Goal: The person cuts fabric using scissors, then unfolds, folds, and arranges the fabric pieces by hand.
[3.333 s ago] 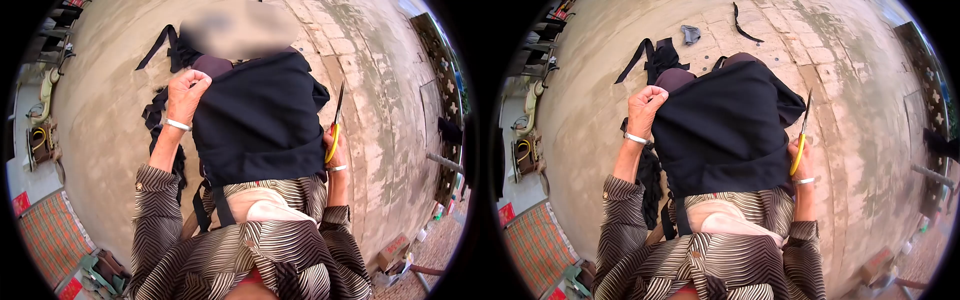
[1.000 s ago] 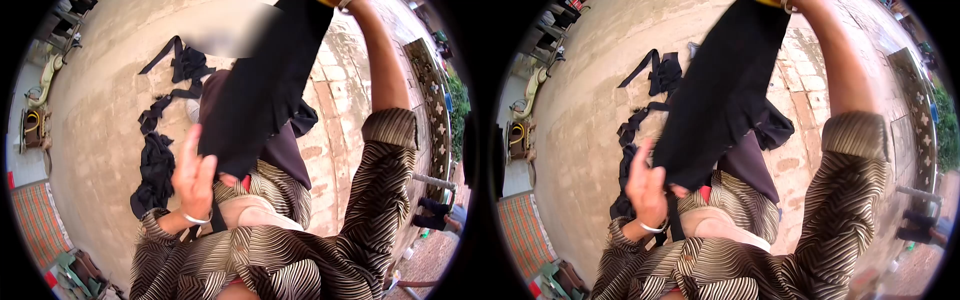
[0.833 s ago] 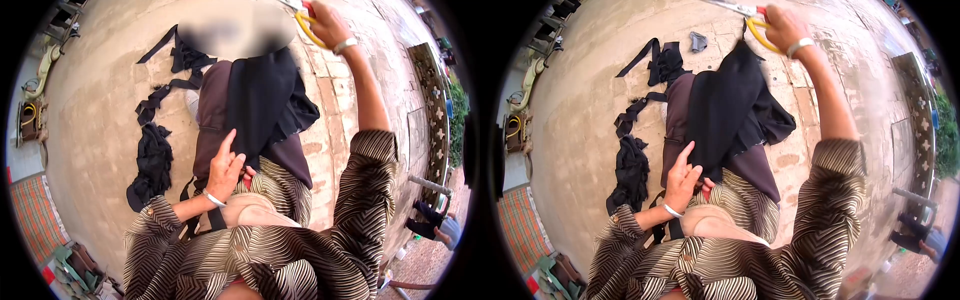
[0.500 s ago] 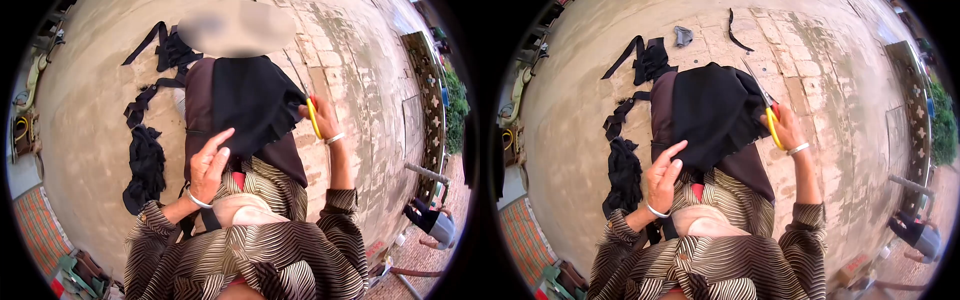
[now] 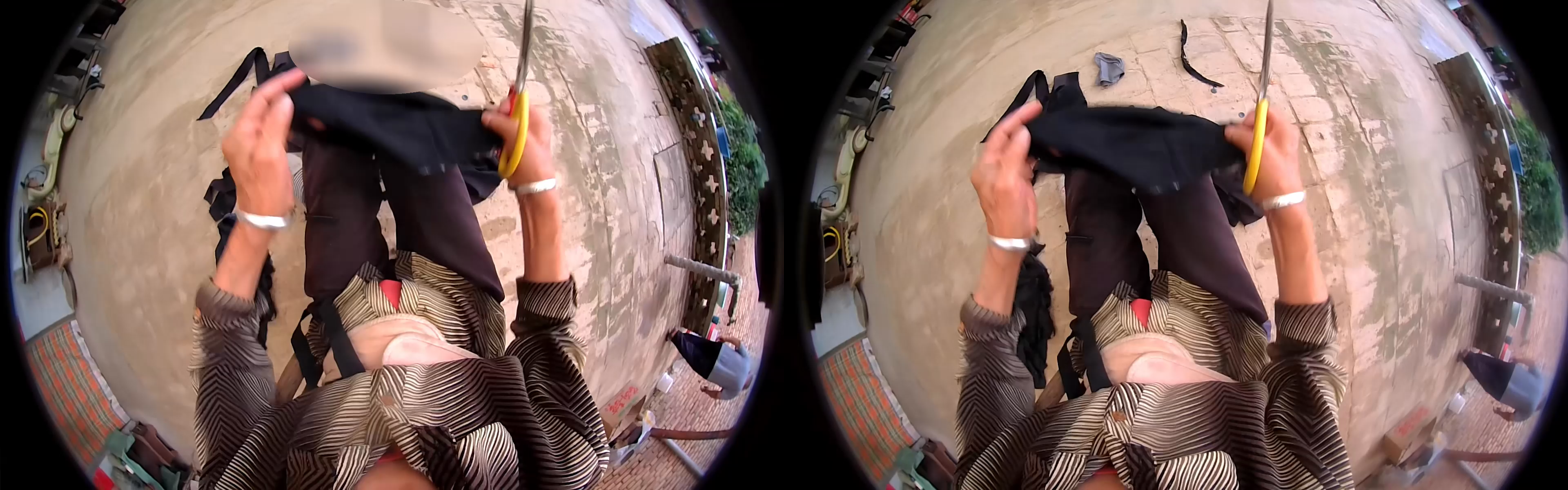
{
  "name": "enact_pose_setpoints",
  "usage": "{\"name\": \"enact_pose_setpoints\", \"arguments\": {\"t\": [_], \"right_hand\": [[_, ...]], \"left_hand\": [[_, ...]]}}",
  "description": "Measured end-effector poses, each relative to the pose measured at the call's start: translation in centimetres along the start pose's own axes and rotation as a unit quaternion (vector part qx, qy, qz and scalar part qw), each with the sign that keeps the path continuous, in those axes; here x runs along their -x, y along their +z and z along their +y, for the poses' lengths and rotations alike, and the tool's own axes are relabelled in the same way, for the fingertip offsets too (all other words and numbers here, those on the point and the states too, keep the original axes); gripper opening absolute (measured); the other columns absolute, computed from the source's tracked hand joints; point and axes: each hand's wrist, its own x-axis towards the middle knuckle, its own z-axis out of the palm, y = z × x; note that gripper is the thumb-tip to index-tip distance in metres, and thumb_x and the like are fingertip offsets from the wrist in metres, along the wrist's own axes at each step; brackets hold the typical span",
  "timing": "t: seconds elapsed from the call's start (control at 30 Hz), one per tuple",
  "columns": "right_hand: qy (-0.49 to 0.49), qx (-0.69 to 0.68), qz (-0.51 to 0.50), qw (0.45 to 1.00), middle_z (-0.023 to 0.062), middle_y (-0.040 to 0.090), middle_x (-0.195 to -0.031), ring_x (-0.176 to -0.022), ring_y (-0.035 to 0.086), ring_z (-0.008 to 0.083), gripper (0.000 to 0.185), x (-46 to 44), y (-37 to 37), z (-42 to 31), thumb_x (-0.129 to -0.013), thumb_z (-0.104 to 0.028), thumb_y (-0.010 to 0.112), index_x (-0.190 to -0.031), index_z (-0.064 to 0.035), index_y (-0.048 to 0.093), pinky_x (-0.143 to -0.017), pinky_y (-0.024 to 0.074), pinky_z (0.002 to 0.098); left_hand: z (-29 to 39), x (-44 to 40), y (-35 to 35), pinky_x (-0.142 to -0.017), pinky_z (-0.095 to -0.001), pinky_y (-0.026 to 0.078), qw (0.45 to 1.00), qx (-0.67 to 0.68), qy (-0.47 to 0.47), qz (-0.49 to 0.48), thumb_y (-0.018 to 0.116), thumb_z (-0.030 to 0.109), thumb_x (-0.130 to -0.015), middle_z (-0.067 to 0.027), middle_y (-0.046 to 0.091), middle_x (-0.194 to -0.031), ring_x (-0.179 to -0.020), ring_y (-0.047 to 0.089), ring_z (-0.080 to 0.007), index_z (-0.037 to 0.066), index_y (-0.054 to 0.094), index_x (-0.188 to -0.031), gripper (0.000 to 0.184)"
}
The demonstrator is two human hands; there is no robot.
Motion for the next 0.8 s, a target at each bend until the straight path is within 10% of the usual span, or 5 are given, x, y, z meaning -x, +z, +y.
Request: {"name": "enact_pose_setpoints", "arguments": {"t": [0.23, 0.37, 0.53, 0.67, 0.8], "right_hand": [[-0.222, -0.236, -0.111, 0.939, 0.0060, 0.054, -0.071, -0.063, 0.055, 0.0172, 0.016, -7.2, 5.7, -14.2, -0.073, 0.005, 0.066, -0.081, -0.0027, 0.054, -0.059, 0.0453, 0.0281], [-0.243, -0.259, -0.138, 0.925, -0.0001, 0.049, -0.074, -0.065, 0.052, 0.0108, 0.024, -5.7, 6.2, -16.5, -0.071, 0.013, 0.064, -0.084, -0.0036, 0.053, -0.060, 0.0444, 0.0222], [-0.132, -0.003, -0.065, 0.989, -0.0013, 0.051, -0.070, -0.062, 0.047, 0.0072, 0.011, -2.5, 0.7, -10.9, -0.072, -0.001, 0.069, -0.076, -0.0012, 0.058, -0.056, 0.0366, 0.0226], [0.007, 0.030, -0.065, 0.997, -0.0026, 0.050, -0.073, -0.066, 0.046, 0.0065, 0.020, -0.1, -2.1, -3.6, -0.071, 0.005, 0.068, -0.080, -0.0047, 0.054, -0.059, 0.0366, 0.0221], [0.027, 0.067, -0.054, 0.996, -0.0022, 0.050, -0.074, -0.065, 0.045, 0.0068, 0.020, 0.4, -5.4, 2.5, -0.071, 0.005, 0.068, -0.081, -0.0048, 0.054, -0.059, 0.0356, 0.0222]], "left_hand": [[10.1, -7.3, -4.6, -0.050, -0.0149, 0.029, 0.929, -0.121, 0.309, 0.165, 0.048, 0.005, -0.098, -0.0107, 0.067, -0.115, -0.058, 0.040, 0.0013, -0.006, 0.066, -0.111, 0.025], [12.2, -3.5, -6.5, -0.074, -0.0189, 0.051, 0.920, -0.115, 0.349, 0.134, 0.048, 0.003, -0.097, -0.0173, 0.062, -0.121, -0.085, 0.064, -0.0099, -0.012, 0.060, -0.115, 0.026], [5.8, 6.5, -3.3, -0.067, -0.0156, 0.046, 0.994, -0.075, 0.035, 0.065, 0.051, 0.003, -0.094, -0.0114, 0.063, -0.114, -0.074, 0.056, -0.0056, -0.006, 0.050, -0.130, 0.037], [-0.7, 13.4, 1.0, -0.069, -0.0280, 0.055, 0.947, 0.119, -0.297, -0.001, 0.050, 0.002, -0.092, -0.0069, 0.061, -0.087, -0.073, 0.064, -0.0182, -0.004, 0.045, -0.125, 0.033], [-4.2, 15.2, 3.9, -0.072, -0.0374, 0.059, 0.899, 0.233, -0.370, 0.004, 0.050, 0.002, -0.093, -0.0138, 0.060, -0.080, -0.076, 0.070, -0.0298, -0.001, 0.041, -0.104, 0.015]]}}
